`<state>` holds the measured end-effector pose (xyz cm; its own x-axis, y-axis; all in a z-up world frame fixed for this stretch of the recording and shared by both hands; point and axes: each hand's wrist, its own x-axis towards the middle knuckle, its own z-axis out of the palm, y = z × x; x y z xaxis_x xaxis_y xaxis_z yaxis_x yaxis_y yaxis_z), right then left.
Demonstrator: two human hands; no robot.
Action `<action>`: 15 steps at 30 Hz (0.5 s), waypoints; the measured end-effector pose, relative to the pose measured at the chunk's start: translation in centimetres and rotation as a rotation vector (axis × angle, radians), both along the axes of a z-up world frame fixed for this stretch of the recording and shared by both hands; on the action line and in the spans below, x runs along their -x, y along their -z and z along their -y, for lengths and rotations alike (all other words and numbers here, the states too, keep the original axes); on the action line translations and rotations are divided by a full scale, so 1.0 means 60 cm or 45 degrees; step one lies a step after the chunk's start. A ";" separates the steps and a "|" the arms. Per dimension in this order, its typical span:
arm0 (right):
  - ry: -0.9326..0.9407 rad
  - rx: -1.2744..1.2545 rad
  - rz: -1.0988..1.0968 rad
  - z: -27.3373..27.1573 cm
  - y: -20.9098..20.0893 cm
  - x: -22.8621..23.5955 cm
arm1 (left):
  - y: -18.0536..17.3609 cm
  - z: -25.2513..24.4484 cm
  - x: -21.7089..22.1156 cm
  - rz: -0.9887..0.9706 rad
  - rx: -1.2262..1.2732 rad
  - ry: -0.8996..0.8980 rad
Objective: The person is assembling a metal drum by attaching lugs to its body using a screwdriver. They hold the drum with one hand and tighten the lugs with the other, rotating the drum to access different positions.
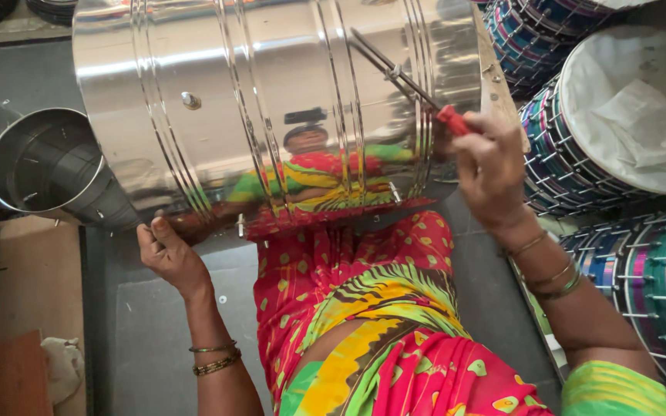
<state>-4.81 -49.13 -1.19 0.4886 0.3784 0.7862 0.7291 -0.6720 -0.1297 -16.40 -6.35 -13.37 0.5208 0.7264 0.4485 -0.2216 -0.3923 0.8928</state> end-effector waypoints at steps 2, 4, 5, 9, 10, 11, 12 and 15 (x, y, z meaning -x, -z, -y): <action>-0.099 0.074 0.019 -0.013 -0.011 0.025 | -0.002 0.001 -0.001 0.001 0.022 0.012; -0.192 0.153 0.041 -0.033 -0.026 0.037 | -0.004 0.002 -0.001 0.000 0.038 0.018; -0.233 0.198 0.057 -0.045 -0.033 0.040 | -0.004 0.002 -0.001 0.000 0.044 0.020; -0.375 0.364 0.167 -0.096 -0.071 0.035 | 0.000 0.003 -0.001 -0.023 0.079 -0.002; -0.399 0.396 0.233 -0.113 -0.080 0.030 | 0.002 0.002 -0.001 -0.012 0.067 0.008; -0.423 0.428 0.297 -0.133 -0.089 0.023 | 0.004 0.001 0.001 -0.005 0.056 0.017; -0.446 0.461 0.361 -0.155 -0.097 0.014 | 0.006 -0.001 0.002 0.003 0.044 0.027; -0.322 0.623 0.566 -0.224 -0.110 -0.029 | 0.012 -0.004 0.007 -0.054 0.038 -0.001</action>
<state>-3.04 -35.66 5.39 0.0114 0.7989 0.6013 0.7844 -0.3801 0.4901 -16.81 -6.12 -14.09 0.5383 0.7396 0.4039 -0.1829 -0.3653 0.9127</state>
